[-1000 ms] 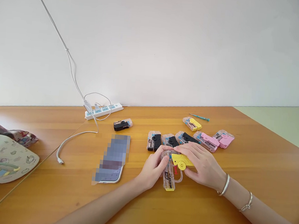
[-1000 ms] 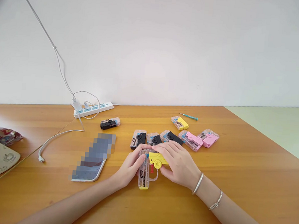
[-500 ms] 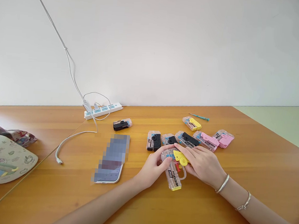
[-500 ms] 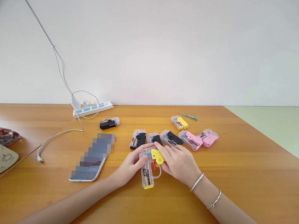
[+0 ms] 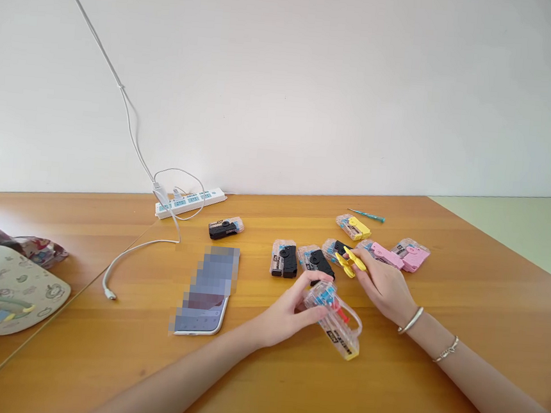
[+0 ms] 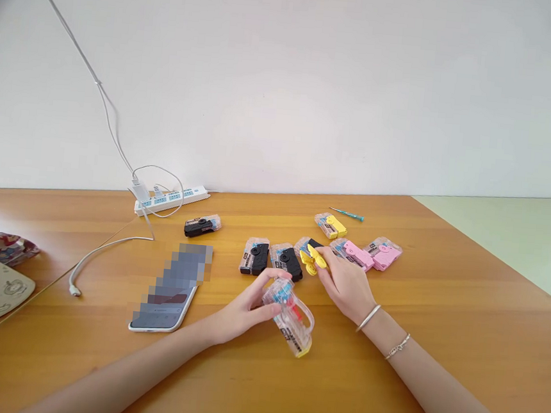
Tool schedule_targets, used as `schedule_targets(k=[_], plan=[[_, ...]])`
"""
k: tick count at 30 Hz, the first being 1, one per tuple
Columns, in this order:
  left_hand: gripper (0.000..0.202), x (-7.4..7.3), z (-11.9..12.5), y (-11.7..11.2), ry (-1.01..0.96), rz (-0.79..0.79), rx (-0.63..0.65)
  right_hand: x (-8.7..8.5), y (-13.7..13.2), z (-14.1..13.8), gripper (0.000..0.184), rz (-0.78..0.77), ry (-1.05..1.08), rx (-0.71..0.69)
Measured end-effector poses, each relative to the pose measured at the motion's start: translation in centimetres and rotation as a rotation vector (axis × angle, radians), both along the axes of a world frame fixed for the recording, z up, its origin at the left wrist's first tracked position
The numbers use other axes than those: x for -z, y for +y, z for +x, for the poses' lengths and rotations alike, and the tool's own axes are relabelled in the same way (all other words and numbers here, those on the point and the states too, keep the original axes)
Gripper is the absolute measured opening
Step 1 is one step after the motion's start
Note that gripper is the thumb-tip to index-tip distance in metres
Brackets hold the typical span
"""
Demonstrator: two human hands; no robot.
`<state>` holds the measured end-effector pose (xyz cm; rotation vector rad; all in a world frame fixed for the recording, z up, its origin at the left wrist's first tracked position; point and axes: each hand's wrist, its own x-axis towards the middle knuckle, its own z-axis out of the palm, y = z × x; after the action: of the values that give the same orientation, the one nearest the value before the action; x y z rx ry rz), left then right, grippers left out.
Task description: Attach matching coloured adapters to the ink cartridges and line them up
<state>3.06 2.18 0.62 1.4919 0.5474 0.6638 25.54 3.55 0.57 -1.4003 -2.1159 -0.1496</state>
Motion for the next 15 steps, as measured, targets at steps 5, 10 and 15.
schedule_targets(k=[5, 10, 15], plan=[[0.026, 0.2, 0.2, -0.4, 0.278, 0.409, -0.041, 0.0, -0.4, -0.4, 0.021, 0.034, -0.006, -0.070], [0.024, 0.3, 0.7, -0.5, 0.490, 0.753, -0.035, 0.0, -0.9, -1.3, 0.024, 0.087, -0.058, -0.166], [0.015, 0.4, 0.7, -0.5, 0.481, 0.670, -0.185, 0.2, -1.1, -1.6, 0.019, 0.070, 0.017, -0.139]])
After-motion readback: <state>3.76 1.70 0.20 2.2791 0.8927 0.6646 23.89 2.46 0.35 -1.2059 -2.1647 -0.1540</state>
